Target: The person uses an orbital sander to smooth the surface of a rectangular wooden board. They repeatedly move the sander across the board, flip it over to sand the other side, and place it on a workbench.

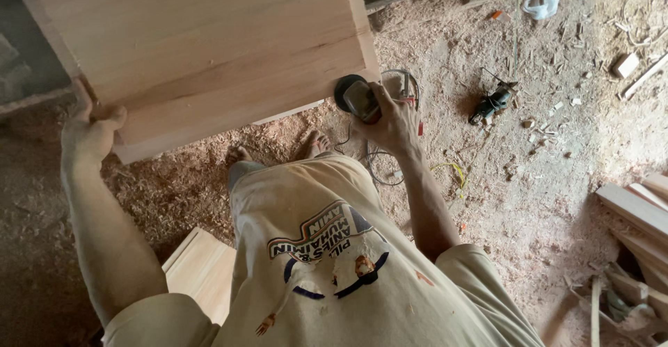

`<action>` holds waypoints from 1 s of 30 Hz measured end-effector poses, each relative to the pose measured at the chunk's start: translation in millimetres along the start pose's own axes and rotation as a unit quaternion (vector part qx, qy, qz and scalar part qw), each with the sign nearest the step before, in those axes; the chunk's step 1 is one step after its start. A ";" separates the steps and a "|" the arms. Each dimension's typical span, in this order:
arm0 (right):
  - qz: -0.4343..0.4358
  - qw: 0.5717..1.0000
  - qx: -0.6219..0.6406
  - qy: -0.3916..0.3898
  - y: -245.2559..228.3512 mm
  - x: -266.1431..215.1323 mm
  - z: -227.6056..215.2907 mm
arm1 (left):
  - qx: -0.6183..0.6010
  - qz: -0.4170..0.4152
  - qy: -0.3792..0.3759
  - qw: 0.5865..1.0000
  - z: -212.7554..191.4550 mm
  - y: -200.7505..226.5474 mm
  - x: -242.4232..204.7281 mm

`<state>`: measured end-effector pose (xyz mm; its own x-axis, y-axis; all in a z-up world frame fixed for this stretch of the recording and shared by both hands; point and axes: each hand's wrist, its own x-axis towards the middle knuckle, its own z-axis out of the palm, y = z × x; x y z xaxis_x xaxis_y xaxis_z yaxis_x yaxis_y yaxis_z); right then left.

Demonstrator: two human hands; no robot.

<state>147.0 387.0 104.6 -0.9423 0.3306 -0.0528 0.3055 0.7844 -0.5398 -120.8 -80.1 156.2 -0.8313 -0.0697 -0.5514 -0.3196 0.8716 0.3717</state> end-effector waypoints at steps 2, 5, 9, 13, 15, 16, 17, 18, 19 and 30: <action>-0.032 0.999 -0.015 -0.002 -15.7 -0.3 8.3 | -0.012 -0.015 -0.004 1.000 0.2 -3.0 -2.9; -0.027 0.995 0.087 -0.030 -48.2 -2.1 17.3 | -0.042 -0.009 -0.019 0.999 -0.5 -5.7 -0.7; -0.047 0.998 0.005 -0.047 -98.2 -2.4 28.2 | -0.023 0.056 -0.036 0.998 -8.4 -11.6 9.9; -0.061 0.995 0.014 -0.078 -148.7 -1.1 49.0 | -0.023 0.069 -0.069 0.995 -9.9 -23.3 26.7; -0.073 0.994 -0.001 -0.078 -173.6 -1.2 60.6 | -0.020 0.095 -0.067 0.993 -7.5 -33.0 37.1; -0.075 0.994 -0.007 -0.078 -185.7 -2.4 65.5 | -0.014 0.110 -0.060 0.992 -5.2 -38.5 42.6; -0.079 0.994 -0.014 -0.079 -196.7 -3.1 69.7 | -0.010 0.126 -0.053 0.991 -1.9 -44.5 48.6; -0.073 0.994 -0.009 -0.087 -207.7 -3.9 73.7 | -0.006 0.138 -0.060 0.989 0.5 -50.0 55.6; -0.069 0.993 -0.003 -0.095 -218.6 -4.2 77.3 | -0.003 0.150 -0.066 0.987 2.3 -55.1 62.2; -0.136 0.988 0.000 -0.077 -306.2 -13.5 130.0 | -0.050 0.292 -0.030 0.955 26.8 -81.0 89.5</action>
<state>48.4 74.2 161.4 -0.9991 0.0242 -0.0334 0.0386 0.8334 -0.5513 -157.1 -143.9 56.8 -0.8538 0.4454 -0.2695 0.1467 0.7025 0.6963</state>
